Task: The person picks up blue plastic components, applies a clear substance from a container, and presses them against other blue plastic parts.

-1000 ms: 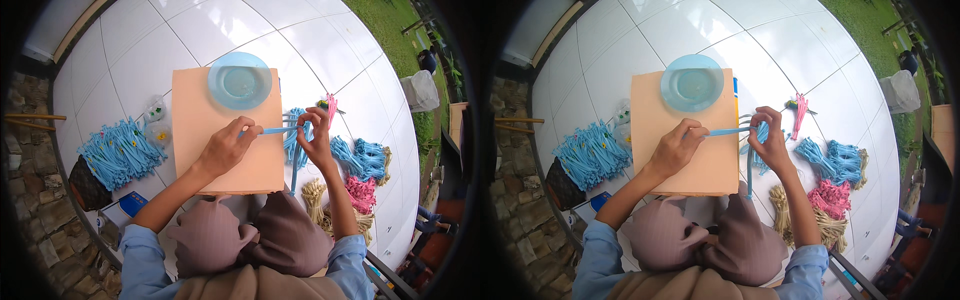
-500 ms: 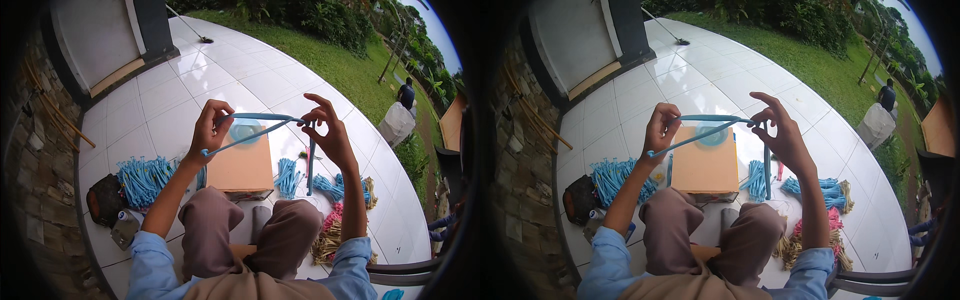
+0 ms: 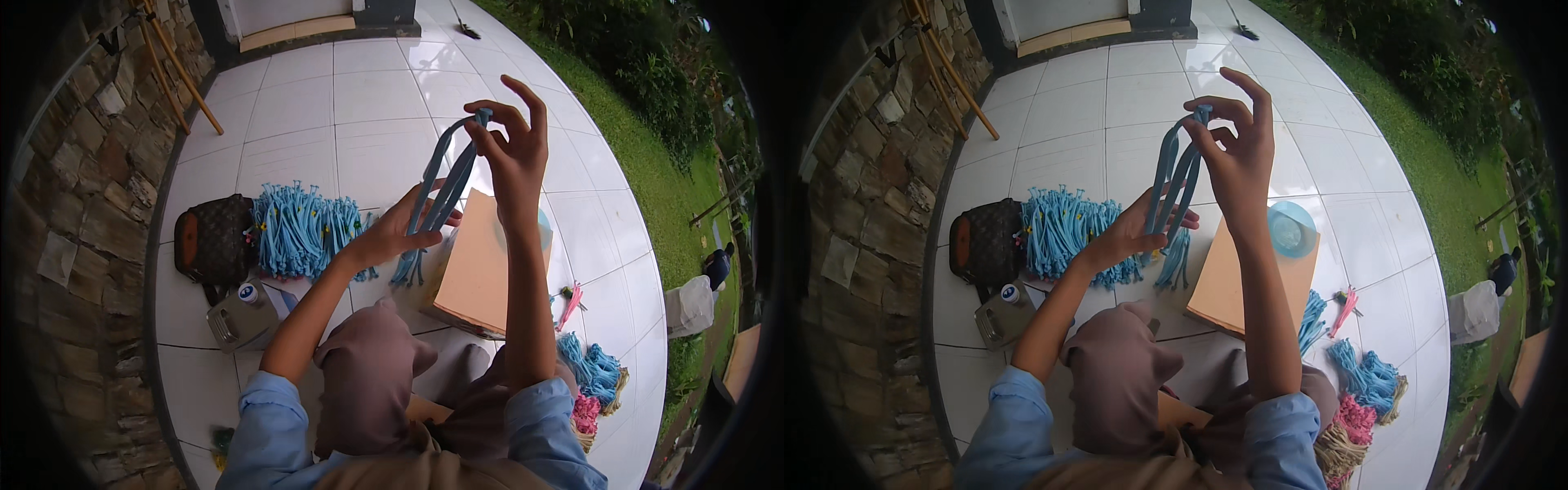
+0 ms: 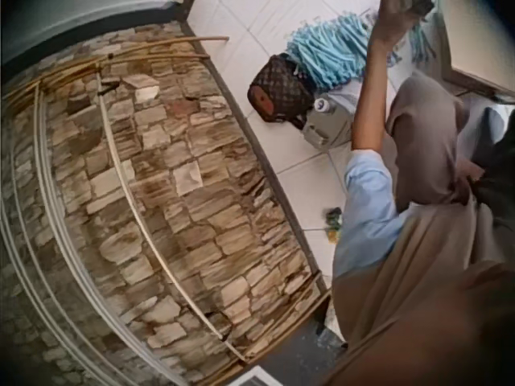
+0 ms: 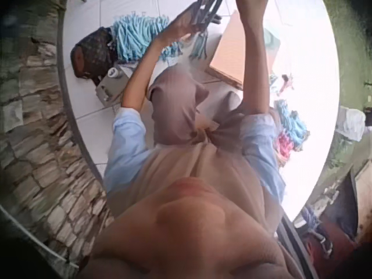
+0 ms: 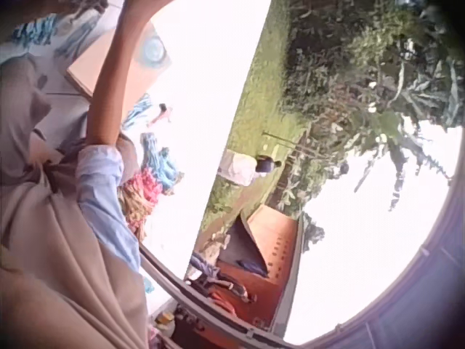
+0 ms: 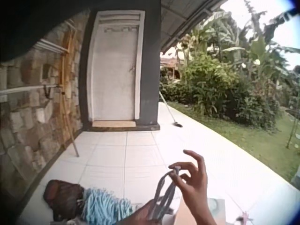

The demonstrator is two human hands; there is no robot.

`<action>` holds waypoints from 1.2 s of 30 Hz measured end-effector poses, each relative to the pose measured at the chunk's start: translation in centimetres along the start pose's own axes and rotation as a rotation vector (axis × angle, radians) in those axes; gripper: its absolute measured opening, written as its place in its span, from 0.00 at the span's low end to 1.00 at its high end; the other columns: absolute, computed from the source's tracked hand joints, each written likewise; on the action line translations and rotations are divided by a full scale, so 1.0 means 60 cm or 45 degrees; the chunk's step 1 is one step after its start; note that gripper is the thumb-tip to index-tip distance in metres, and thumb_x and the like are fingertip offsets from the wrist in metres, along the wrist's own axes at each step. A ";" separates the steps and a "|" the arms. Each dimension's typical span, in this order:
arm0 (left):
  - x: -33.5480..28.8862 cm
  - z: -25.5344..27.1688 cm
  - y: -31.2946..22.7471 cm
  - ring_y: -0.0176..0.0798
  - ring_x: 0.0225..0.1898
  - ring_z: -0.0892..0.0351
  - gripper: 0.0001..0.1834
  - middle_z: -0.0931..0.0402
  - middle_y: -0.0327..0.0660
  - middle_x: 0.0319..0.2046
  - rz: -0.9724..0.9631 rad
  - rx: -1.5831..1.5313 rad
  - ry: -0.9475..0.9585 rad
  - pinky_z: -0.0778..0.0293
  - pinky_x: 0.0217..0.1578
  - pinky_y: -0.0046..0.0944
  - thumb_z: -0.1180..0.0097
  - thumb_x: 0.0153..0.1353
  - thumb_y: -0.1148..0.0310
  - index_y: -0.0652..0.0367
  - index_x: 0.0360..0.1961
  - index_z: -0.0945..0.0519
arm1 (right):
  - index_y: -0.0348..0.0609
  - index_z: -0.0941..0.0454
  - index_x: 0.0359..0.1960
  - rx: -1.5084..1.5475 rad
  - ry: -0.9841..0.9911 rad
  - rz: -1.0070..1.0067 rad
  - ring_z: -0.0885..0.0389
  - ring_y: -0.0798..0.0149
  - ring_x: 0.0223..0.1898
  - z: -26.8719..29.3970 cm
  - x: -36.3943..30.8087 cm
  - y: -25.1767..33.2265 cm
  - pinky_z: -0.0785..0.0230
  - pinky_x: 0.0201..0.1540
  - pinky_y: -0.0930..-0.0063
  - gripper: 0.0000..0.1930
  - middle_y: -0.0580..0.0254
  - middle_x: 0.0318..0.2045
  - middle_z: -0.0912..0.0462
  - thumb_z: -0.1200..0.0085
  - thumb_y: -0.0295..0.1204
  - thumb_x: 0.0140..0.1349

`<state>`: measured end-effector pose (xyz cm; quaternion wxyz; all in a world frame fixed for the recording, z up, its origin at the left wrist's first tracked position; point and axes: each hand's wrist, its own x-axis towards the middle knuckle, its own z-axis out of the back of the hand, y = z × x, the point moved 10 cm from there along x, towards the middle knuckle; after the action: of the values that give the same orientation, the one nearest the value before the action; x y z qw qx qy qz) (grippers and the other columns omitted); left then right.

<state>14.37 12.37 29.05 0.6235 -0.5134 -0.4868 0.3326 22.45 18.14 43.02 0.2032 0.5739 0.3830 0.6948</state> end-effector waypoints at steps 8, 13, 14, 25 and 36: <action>-0.144 0.091 0.384 0.48 0.43 0.25 0.21 0.27 0.51 0.44 0.456 0.114 -0.610 0.31 0.43 0.42 0.54 0.64 0.68 0.61 0.56 0.38 | 0.41 0.53 0.62 0.110 -0.404 -1.056 0.40 0.55 0.60 -0.112 -0.440 -0.426 0.47 0.62 0.63 0.27 0.47 0.58 0.40 0.60 0.21 0.61; -0.130 0.063 0.526 0.58 0.48 0.30 0.23 0.34 0.58 0.50 0.570 0.351 -0.485 0.34 0.46 0.44 0.54 0.62 0.69 0.64 0.57 0.39 | 0.40 0.52 0.62 0.003 -0.665 -1.292 0.40 0.54 0.60 -0.082 -0.561 -0.554 0.48 0.62 0.65 0.25 0.45 0.59 0.41 0.66 0.19 0.62; -0.116 0.069 0.532 0.58 0.50 0.33 0.24 0.34 0.58 0.51 0.549 0.492 -0.482 0.35 0.48 0.44 0.54 0.62 0.69 0.66 0.58 0.40 | 0.40 0.52 0.62 0.025 -0.684 -1.258 0.40 0.54 0.61 -0.077 -0.552 -0.569 0.48 0.62 0.64 0.25 0.45 0.60 0.41 0.66 0.19 0.62; -0.116 0.097 0.433 0.47 0.48 0.27 0.18 0.30 0.49 0.47 0.375 0.450 -0.700 0.30 0.46 0.41 0.56 0.61 0.75 0.61 0.53 0.32 | 0.36 0.49 0.59 0.237 -0.624 -1.231 0.40 0.55 0.61 -0.110 -0.502 -0.528 0.48 0.62 0.66 0.23 0.46 0.59 0.40 0.66 0.18 0.61; 0.066 -0.024 -0.067 0.35 0.47 0.28 0.15 0.27 0.40 0.44 -0.062 0.483 -0.448 0.32 0.46 0.34 0.57 0.65 0.67 0.57 0.50 0.29 | 0.39 0.45 0.56 0.126 -0.110 -0.447 0.22 0.64 0.39 0.067 -0.168 -0.095 0.30 0.42 0.72 0.20 0.53 0.40 0.26 0.58 0.22 0.62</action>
<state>16.60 14.50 33.99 0.6221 -0.3096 -0.5289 0.4872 28.01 15.61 32.37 0.3092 0.5370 0.5017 0.6037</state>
